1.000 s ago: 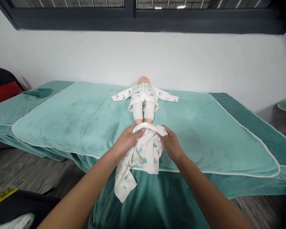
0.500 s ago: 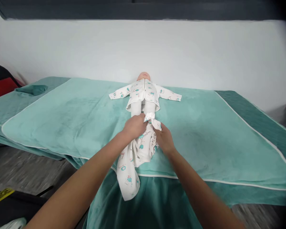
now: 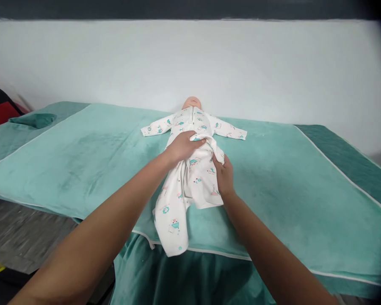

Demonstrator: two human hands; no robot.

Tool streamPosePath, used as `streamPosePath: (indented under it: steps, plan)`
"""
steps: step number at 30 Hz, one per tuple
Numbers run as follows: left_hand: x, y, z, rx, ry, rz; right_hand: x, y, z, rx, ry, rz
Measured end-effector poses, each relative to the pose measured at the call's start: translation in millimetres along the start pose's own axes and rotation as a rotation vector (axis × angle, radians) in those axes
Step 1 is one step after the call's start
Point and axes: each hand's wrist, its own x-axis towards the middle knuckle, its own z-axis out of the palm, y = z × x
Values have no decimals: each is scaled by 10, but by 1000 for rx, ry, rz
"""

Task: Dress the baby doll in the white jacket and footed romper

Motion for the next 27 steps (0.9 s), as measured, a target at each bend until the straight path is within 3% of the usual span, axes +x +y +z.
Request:
streamPosePath:
  steps: [6, 9, 15, 23, 27]
  plan:
    - [311, -119, 45, 223, 218, 214, 332, 159, 49, -103, 28, -105]
    - [277, -221, 46, 174, 300, 200, 501, 224, 18, -266, 20, -177]
    - [117, -535, -70, -40, 340, 164, 826, 275, -45, -632, 58, -396]
    - [128, -807, -153, -216, 578, 182, 679, 218, 73, -530, -62, -377]
    - [132, -822, -171, -238, 511, 162, 702, 224, 71, -569, -26, -394]
